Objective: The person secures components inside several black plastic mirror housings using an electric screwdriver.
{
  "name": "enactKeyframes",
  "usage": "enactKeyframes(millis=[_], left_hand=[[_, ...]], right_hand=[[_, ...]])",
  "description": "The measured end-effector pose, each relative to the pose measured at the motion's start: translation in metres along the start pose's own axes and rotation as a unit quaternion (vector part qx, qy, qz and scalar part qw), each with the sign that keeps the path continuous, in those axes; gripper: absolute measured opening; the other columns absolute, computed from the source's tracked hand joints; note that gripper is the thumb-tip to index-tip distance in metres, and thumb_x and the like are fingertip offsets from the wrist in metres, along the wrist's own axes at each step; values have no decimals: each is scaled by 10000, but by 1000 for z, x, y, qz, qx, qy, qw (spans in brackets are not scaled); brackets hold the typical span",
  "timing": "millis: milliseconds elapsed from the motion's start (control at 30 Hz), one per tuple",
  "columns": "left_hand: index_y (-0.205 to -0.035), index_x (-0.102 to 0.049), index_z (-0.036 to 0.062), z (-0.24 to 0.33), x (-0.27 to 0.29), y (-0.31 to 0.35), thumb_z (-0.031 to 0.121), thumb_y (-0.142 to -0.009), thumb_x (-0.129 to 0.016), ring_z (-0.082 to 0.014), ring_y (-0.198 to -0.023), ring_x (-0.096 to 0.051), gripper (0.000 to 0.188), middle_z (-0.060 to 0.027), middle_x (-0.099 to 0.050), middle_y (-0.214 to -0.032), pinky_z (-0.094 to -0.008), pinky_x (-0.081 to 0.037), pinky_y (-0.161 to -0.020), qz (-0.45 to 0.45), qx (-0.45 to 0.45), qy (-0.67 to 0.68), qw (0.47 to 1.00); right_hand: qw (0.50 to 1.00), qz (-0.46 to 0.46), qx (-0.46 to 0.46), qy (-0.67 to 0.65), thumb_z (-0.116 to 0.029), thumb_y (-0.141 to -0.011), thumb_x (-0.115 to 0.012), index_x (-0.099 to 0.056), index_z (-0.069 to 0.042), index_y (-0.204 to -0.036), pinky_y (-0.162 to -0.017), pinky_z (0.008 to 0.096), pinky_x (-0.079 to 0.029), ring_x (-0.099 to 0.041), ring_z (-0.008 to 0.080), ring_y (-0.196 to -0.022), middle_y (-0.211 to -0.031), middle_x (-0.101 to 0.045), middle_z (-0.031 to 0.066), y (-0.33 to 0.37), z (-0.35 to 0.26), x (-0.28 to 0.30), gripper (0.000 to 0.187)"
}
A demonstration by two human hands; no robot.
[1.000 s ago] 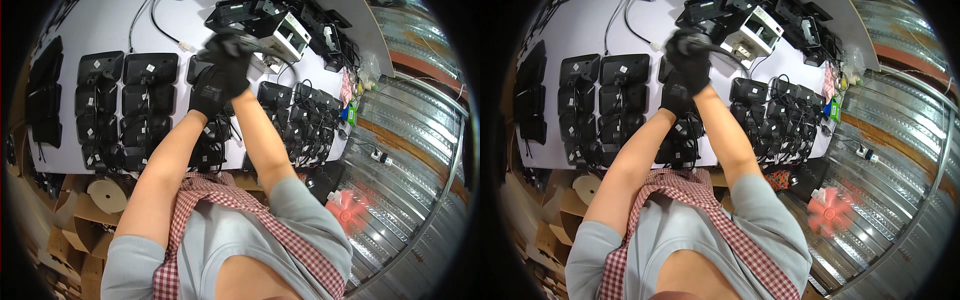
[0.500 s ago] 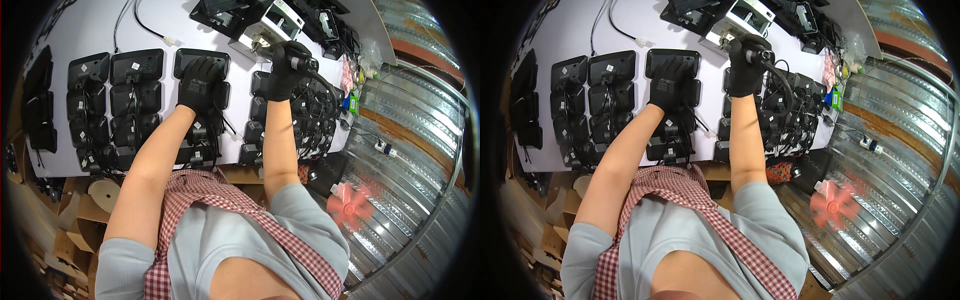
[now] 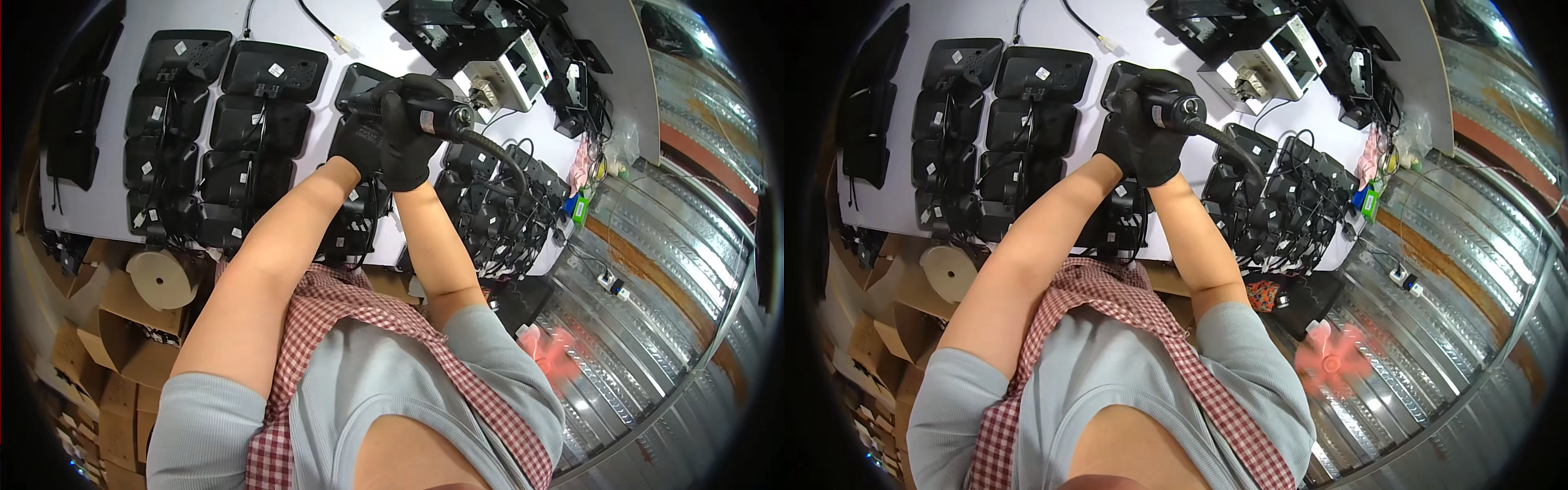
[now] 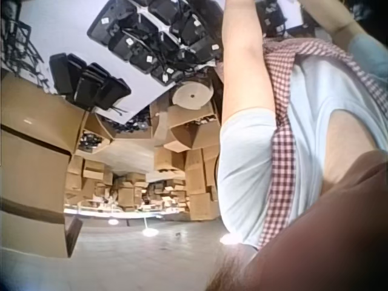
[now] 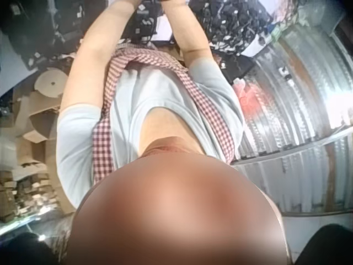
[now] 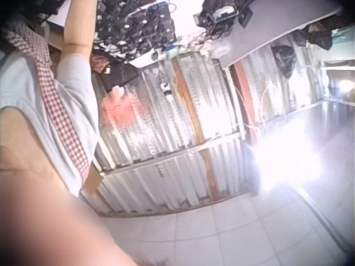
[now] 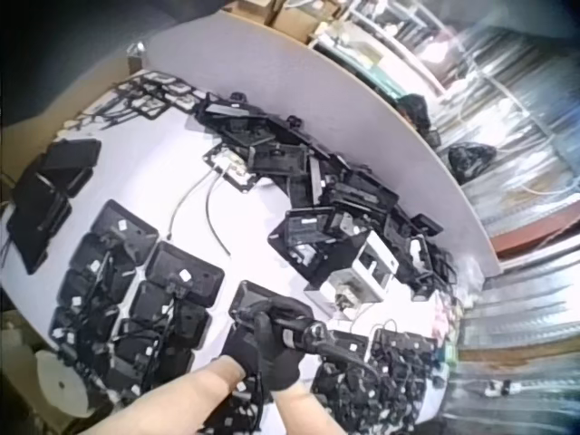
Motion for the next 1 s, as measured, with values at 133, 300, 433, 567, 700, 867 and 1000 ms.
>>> enactKeyframes(millis=[133, 300, 433, 567, 700, 867, 1000], left_hand=[[-1325, -529, 105, -13, 2, -1, 292, -949, -590, -261, -1255, -532, 425, -118, -593, -1306, -383, -402, -1081, 2, 11, 27, 1000], [-1285, -565, 110, -15, -1, -6, 272, -985, -500, -257, -1232, -560, 346, -115, -638, -1279, -373, -404, -1083, 59, -15, 105, 993], [-1318, -559, 111, 4, 7, 3, 254, -942, -550, -269, -1241, -563, 403, -132, -635, -1282, -386, -373, -1116, 246, -187, 267, 913], [-1329, -547, 101, 1, 3, 0, 248, -931, -574, -277, -1257, -546, 425, -136, -612, -1302, -392, -375, -1114, 182, -180, 148, 955], [-1343, -531, 87, -9, -4, -6, 239, -918, -606, -288, -1277, -522, 458, -140, -581, -1328, -400, -377, -1113, 108, -165, -18, 980], [-1337, -541, 81, 6, -4, -8, 175, -839, -627, -342, -1338, -462, 515, -159, -530, -1392, -468, -320, -1160, 44, -188, -367, 910], [-1321, -549, 116, 3, -9, -12, 201, -818, -640, -341, -1375, -423, 517, -140, -517, -1408, -476, -283, -1180, 54, -180, -397, 898]], right_hand=[[999, -3, -32, -4, 50, -874, -663, -503, -33, -1155, -807, 405, -591, -666, 222, -838, -928, -651, 121, 2, 4, -7, 334], [996, -16, -23, 81, 10, -886, -689, -538, -25, -1215, -759, 332, -586, -679, 179, -800, -949, -668, 84, 5, 2, -11, 363], [997, 10, -41, 59, -17, -895, -684, -540, -35, -1215, -792, 341, -573, -667, 183, -839, -979, -662, 82, 11, -2, -1, 351], [997, 49, -44, 29, -52, -908, -678, -541, -49, -1215, -836, 353, -556, -651, 188, -891, -1018, -654, 78, 13, -11, 18, 336], [995, 85, -45, -2, -88, -920, -671, -543, -62, -1215, -880, 364, -539, -635, 193, -943, -1057, -645, 74, 15, -20, 43, 323], [913, 132, 140, 360, -70, -913, -610, -550, -18, -1177, -856, 380, -525, -620, 224, -947, -1024, -622, 80, -9, -69, 86, 275], [910, 270, 184, 256, -96, -901, -617, -538, 5, -1113, -806, 355, -552, -643, 218, -888, -1014, -588, 112, -36, -85, 138, 248]])
Point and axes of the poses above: each hand's wrist, its own y-axis away from the middle knuckle, its own x-axis out of the back of the hand, z = x × y, the point moved 5 cm from there along -y, towards the middle knuckle
